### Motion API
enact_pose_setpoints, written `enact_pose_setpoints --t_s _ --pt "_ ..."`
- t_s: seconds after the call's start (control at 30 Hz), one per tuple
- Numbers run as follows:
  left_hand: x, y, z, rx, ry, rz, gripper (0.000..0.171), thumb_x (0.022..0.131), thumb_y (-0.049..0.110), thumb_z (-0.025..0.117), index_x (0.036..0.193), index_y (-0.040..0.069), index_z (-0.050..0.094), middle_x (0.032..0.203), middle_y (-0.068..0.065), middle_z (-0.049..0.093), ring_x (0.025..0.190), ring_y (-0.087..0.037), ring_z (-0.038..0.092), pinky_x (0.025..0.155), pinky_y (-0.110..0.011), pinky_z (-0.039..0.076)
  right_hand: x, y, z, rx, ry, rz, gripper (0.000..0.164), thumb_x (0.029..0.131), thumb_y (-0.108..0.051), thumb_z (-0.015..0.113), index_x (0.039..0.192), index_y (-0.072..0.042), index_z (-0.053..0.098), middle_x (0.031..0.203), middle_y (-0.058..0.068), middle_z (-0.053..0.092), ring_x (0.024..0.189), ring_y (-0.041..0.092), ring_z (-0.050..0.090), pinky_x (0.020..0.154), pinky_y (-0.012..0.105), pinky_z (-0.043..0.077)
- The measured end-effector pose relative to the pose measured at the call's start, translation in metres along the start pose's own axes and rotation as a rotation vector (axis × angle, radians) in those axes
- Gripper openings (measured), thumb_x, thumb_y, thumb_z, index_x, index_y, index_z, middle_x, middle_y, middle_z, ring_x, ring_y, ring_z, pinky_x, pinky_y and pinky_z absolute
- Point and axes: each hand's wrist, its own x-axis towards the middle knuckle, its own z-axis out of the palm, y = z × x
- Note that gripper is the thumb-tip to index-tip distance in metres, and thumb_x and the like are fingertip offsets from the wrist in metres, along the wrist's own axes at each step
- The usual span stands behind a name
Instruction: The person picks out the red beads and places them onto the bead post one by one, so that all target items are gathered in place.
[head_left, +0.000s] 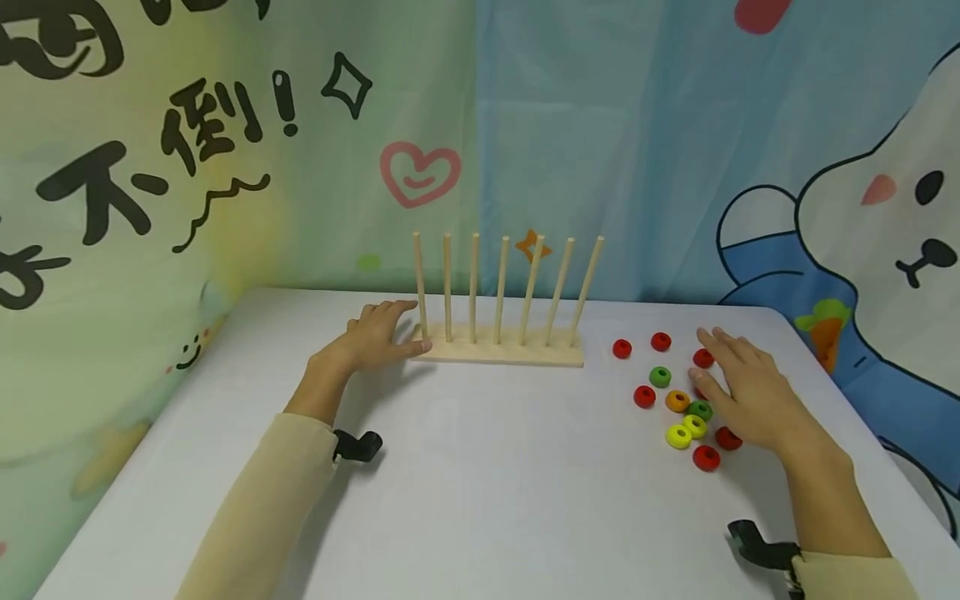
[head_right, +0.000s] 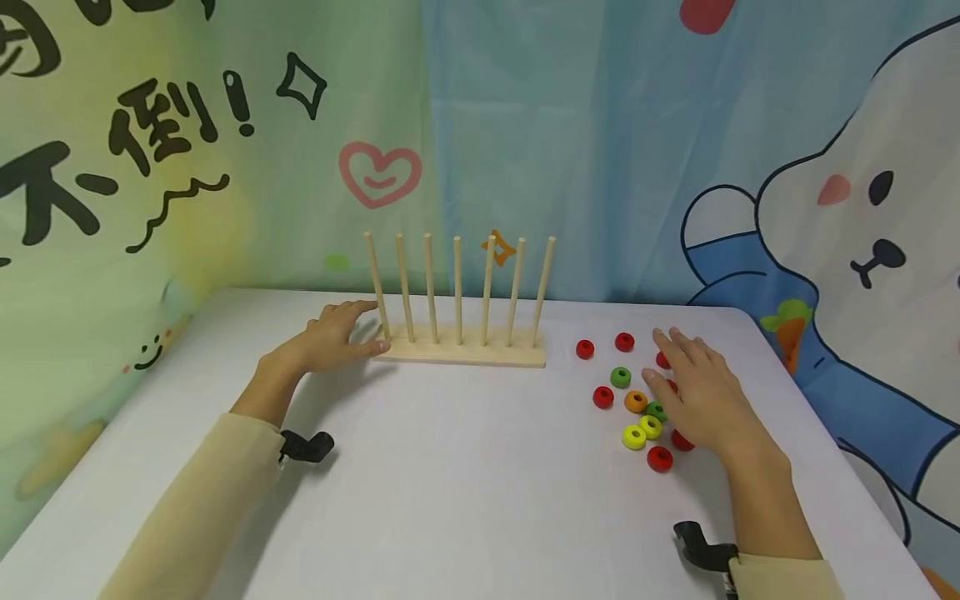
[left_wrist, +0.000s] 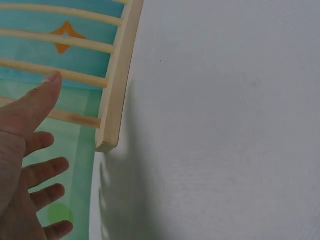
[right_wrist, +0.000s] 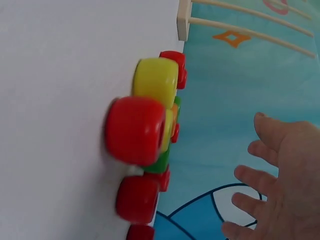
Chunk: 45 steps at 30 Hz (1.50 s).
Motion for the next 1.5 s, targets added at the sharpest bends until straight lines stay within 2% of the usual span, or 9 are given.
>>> enact_pose_setpoints --t_s 0.13,0.3,0.53,0.67,0.9,1.17,1.37,1.5 --pt "0.000 -0.004 -0.001 -0.023 -0.011 0.014 0.084 0.087 0.062 0.062 0.154 0.020 0.033 0.152 -0.013 0.037 0.136 -0.039 0.030 0.101 -0.072 0.024 -0.004 0.007 -0.001 0.023 -0.029 0.006 0.068 0.102 -0.037 0.050 0.156 -0.005 0.022 0.153 0.032 0.023 0.134 0.058 0.020 0.093 0.079 0.025" --pt "0.003 -0.006 0.002 -0.055 0.017 0.045 0.080 0.086 0.063 0.064 0.151 0.023 0.038 0.151 -0.009 0.040 0.135 -0.035 0.031 0.101 -0.071 0.023 -0.012 0.016 -0.004 0.024 0.009 0.032 0.069 0.102 -0.036 0.051 0.156 -0.005 0.021 0.152 0.033 0.025 0.133 0.059 0.021 0.091 0.079 0.026" --pt "-0.001 -0.009 0.006 -0.066 -0.002 0.029 0.078 0.085 0.060 0.067 0.149 0.023 0.041 0.149 -0.010 0.042 0.135 -0.036 0.033 0.101 -0.070 0.024 -0.019 0.026 -0.002 0.025 0.029 0.013 0.067 0.101 -0.032 0.054 0.154 -0.002 0.025 0.147 0.036 0.030 0.129 0.060 0.026 0.090 0.078 0.028" --pt "-0.005 -0.011 0.007 -0.056 0.014 0.033 0.075 0.086 0.058 0.068 0.148 0.022 0.044 0.151 -0.011 0.038 0.134 -0.038 0.033 0.100 -0.071 0.026 -0.018 0.035 0.002 0.022 0.026 0.009 0.065 0.101 -0.028 0.055 0.152 0.001 0.027 0.144 0.037 0.033 0.127 0.059 0.030 0.090 0.077 0.031" --pt "-0.002 -0.017 0.015 -0.069 -0.006 0.058 0.071 0.088 0.059 0.064 0.146 0.021 0.048 0.154 -0.009 0.036 0.135 -0.039 0.032 0.099 -0.072 0.024 -0.025 0.050 0.006 0.019 -0.082 0.069 0.070 0.100 -0.030 0.057 0.151 0.003 0.025 0.141 0.040 0.031 0.123 0.061 0.030 0.088 0.075 0.035" --pt "0.002 -0.013 0.020 -0.057 -0.014 0.066 0.064 0.089 0.057 0.063 0.140 0.019 0.054 0.148 -0.009 0.045 0.130 -0.039 0.040 0.096 -0.072 0.028 -0.035 0.058 0.008 0.006 -0.144 0.139 0.073 0.096 -0.034 0.063 0.147 0.007 0.031 0.136 0.042 0.034 0.120 0.062 0.033 0.088 0.074 0.035" --pt "0.003 -0.015 0.020 -0.037 -0.001 0.055 0.063 0.090 0.055 0.064 0.140 0.018 0.055 0.147 -0.011 0.048 0.129 -0.039 0.041 0.096 -0.068 0.029 -0.034 0.062 0.010 -0.006 -0.157 0.135 0.069 0.094 -0.033 0.065 0.143 0.007 0.038 0.134 0.041 0.038 0.119 0.061 0.036 0.088 0.073 0.035" --pt "0.005 -0.018 0.020 -0.047 0.001 0.039 0.058 0.092 0.051 0.062 0.140 0.018 0.055 0.148 -0.011 0.047 0.130 -0.040 0.040 0.096 -0.068 0.029 -0.031 0.065 0.008 -0.011 -0.195 0.153 0.065 0.093 -0.033 0.067 0.138 0.008 0.044 0.128 0.040 0.045 0.115 0.059 0.041 0.086 0.070 0.040"
